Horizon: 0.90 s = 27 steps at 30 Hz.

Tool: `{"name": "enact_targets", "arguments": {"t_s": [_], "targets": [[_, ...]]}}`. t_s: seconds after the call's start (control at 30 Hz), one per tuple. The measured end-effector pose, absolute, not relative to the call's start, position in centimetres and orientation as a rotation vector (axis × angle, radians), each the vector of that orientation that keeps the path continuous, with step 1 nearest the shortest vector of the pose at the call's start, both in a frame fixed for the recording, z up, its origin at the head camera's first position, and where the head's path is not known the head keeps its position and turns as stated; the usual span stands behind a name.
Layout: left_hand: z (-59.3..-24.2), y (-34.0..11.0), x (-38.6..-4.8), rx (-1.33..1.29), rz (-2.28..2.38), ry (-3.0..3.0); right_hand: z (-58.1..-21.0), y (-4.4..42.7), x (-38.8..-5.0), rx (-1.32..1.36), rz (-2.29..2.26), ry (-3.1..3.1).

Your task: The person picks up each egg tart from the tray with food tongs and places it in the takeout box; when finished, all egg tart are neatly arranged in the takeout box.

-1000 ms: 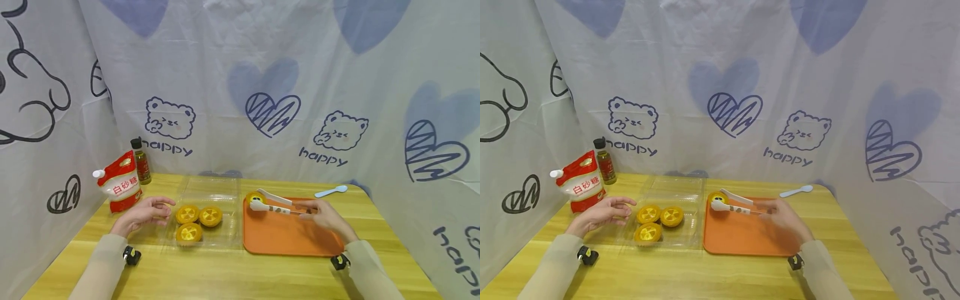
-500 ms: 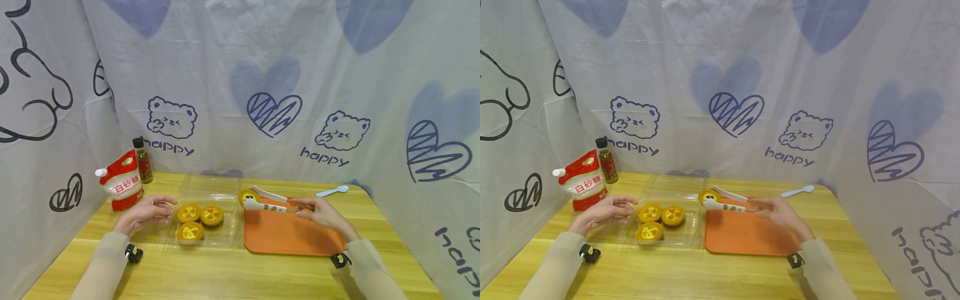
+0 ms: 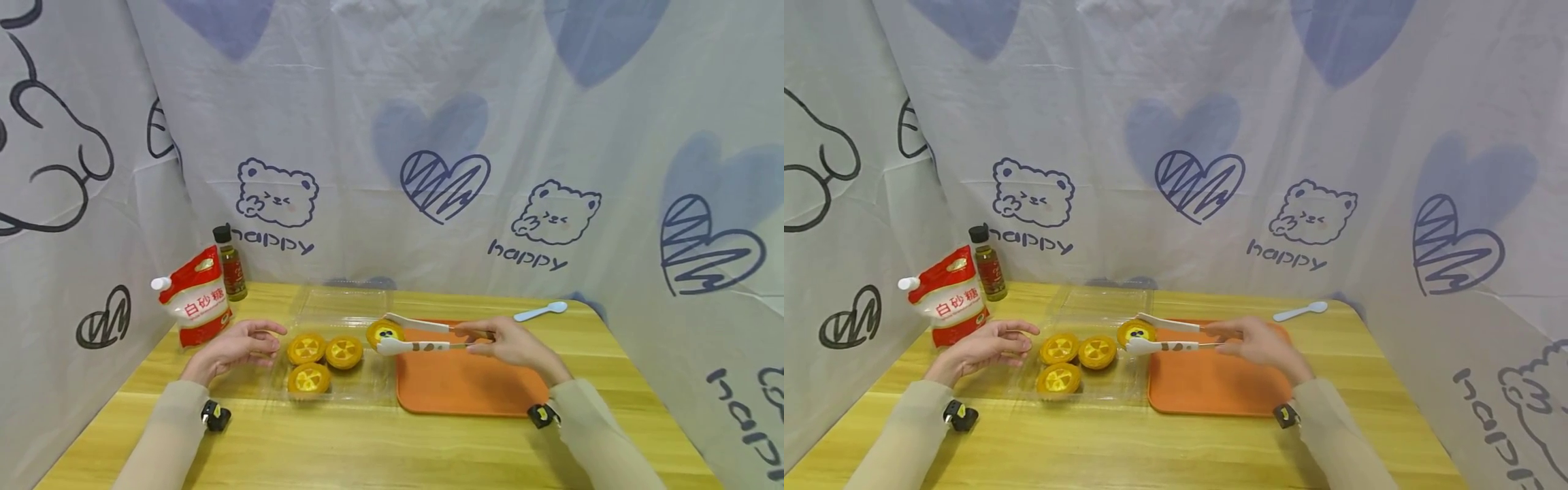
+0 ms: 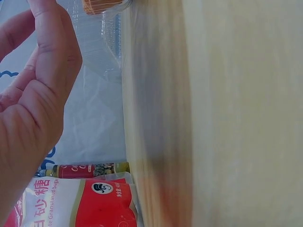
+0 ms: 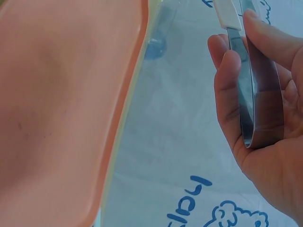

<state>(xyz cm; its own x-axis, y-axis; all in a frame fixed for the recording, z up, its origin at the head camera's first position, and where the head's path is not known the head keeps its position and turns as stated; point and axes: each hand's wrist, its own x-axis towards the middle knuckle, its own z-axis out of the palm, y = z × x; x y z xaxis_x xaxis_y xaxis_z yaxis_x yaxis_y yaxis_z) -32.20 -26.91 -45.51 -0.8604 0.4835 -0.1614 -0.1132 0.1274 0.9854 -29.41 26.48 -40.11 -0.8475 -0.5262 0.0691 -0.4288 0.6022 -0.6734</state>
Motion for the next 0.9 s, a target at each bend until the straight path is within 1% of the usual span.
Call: {"name": "enact_targets", "arguments": {"t_s": [0.63,0.9], "targets": [[-45.8,-27.0,-32.1,0.38,1.788,1.959,-39.1,23.9,-29.8,-0.945,-1.013,2.549],[-45.7,-26.9,-32.1,0.384,1.79,1.957,-38.6,23.1,-30.5,-1.02,-0.887,2.546]]}}
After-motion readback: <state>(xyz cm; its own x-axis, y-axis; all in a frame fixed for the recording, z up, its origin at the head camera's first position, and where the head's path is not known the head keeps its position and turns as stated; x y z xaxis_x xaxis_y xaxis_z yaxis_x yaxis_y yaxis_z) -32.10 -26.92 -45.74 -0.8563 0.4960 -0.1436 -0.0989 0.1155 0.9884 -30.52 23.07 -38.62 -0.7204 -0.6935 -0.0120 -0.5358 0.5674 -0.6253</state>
